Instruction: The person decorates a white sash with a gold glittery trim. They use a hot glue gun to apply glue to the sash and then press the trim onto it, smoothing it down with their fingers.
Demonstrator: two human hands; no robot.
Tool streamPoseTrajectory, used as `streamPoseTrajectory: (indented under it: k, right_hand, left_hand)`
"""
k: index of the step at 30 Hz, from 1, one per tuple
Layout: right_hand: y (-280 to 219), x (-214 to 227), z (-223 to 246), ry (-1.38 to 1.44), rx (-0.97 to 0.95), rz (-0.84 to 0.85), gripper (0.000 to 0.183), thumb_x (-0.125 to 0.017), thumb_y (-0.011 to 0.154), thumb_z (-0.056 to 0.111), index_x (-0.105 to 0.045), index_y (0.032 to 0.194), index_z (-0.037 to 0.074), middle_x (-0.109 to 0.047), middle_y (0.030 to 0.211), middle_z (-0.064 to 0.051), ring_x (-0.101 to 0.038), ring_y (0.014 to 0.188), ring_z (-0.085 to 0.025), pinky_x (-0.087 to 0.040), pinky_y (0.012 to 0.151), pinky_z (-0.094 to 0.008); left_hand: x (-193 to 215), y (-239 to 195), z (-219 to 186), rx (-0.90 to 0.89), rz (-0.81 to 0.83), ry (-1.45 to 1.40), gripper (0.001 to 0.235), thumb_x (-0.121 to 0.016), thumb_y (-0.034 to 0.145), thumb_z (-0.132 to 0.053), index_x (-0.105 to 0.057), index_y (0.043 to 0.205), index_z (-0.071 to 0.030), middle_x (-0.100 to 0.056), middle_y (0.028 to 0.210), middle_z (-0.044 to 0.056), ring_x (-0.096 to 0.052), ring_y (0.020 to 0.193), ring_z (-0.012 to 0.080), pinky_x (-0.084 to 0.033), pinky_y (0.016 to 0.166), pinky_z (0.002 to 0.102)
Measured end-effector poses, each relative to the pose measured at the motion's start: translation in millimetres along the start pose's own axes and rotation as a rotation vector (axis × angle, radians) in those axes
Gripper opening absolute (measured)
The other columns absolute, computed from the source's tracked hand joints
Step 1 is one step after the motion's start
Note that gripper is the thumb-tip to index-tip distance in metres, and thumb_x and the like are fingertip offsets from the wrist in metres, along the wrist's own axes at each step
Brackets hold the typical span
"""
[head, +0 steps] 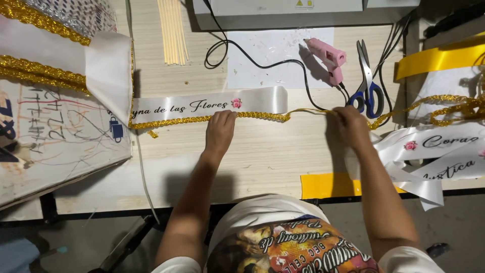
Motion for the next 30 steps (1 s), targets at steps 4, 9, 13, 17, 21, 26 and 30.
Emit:
streamPoseTrajectory:
  k: [4,9,13,17,21,26,30]
  right_hand:
    - [-2.4,19.9,5.1,-0.119,-0.023,-0.028,0.013,-0.071,0.101,0.008,-0.074,0.113,0.005,-0.070,0.102,-0.018,-0.067,0.089,-0.036,-0.055,0.077,-0.045]
    - [17.5,-7.1,73.0,-0.289,0.108,-0.075,0.016,-0.070,0.088,0.006,-0.075,0.103,0.000,-0.070,0.102,-0.018,-0.069,0.090,-0.033,-0.058,0.077,-0.042]
    - [30.0,-64.2,110.5,0.386,-0.510,0.289,0.018,-0.063,0.105,0.017,-0.078,0.101,0.006,-0.075,0.091,-0.014,-0.072,0.077,-0.034,-0.056,0.072,-0.042]
    - [31.6,-62.6,151.4,-0.273,0.449,-0.096,0.022,-0.069,0.077,0.012,-0.074,0.099,0.012,-0.074,0.097,-0.008,-0.072,0.090,-0.030,-0.053,0.072,-0.044]
    - [44.6,-71.4,98.9,0.031,0.044,0.289,0.011,-0.069,0.094,0.011,-0.074,0.103,0.006,-0.074,0.090,-0.016,-0.071,0.077,-0.030,-0.056,0.072,-0.041]
    - [44.4,-37.2,145.7,-0.020,0.041,0.303,0.013,-0.070,0.096,0.015,-0.072,0.102,0.004,-0.075,0.091,-0.016,-0.070,0.077,-0.032,-0.056,0.072,-0.043]
    - [25.0,-74.7,167.9,0.089,0.046,0.269,0.012,-0.070,0.093,0.014,-0.074,0.102,0.006,-0.074,0.088,-0.015,-0.070,0.072,-0.029,-0.055,0.066,-0.042]
  left_hand:
    - [2.0,1.9,-5.2,-0.004,-0.007,0.006,0.020,-0.071,0.094,-0.006,-0.068,0.114,-0.006,-0.063,0.112,0.005,-0.061,0.103,0.0253,-0.052,0.090,0.039]
    - [8.9,-1.0,-3.4,0.068,0.014,-0.162,0.016,-0.072,0.095,-0.005,-0.067,0.110,-0.005,-0.062,0.112,0.006,-0.061,0.103,0.0281,-0.053,0.088,0.039]
    - [28.6,-6.5,-3.4,0.041,-0.078,-0.073,0.017,-0.071,0.096,-0.006,-0.067,0.113,-0.006,-0.061,0.114,0.008,-0.061,0.104,0.0276,-0.053,0.092,0.039]
    - [39.5,-16.5,13.4,0.115,-0.129,0.096,0.015,-0.074,0.095,-0.007,-0.068,0.109,-0.008,-0.063,0.111,0.007,-0.060,0.101,0.0266,-0.052,0.088,0.040]
    - [30.6,-20.1,19.1,0.111,-0.107,0.121,0.018,-0.075,0.093,-0.008,-0.068,0.109,-0.009,-0.064,0.109,0.006,-0.061,0.102,0.0269,-0.052,0.088,0.041]
    - [36.0,-5.8,13.0,0.203,-0.073,-0.018,0.019,-0.073,0.095,-0.011,-0.066,0.112,-0.006,-0.064,0.112,0.009,-0.063,0.104,0.0297,-0.053,0.091,0.042]
    - [58.5,5.5,-4.4,0.219,-0.077,0.151,0.017,-0.072,0.091,-0.015,-0.071,0.107,-0.011,-0.067,0.102,0.007,-0.065,0.094,0.0294,-0.054,0.085,0.045]
Point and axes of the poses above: each hand's wrist, its own y-axis towards the middle knuckle, its own x-axis out of the back of the hand, z = x × y, the point moved 8 cm from there along y, towards the middle knuckle
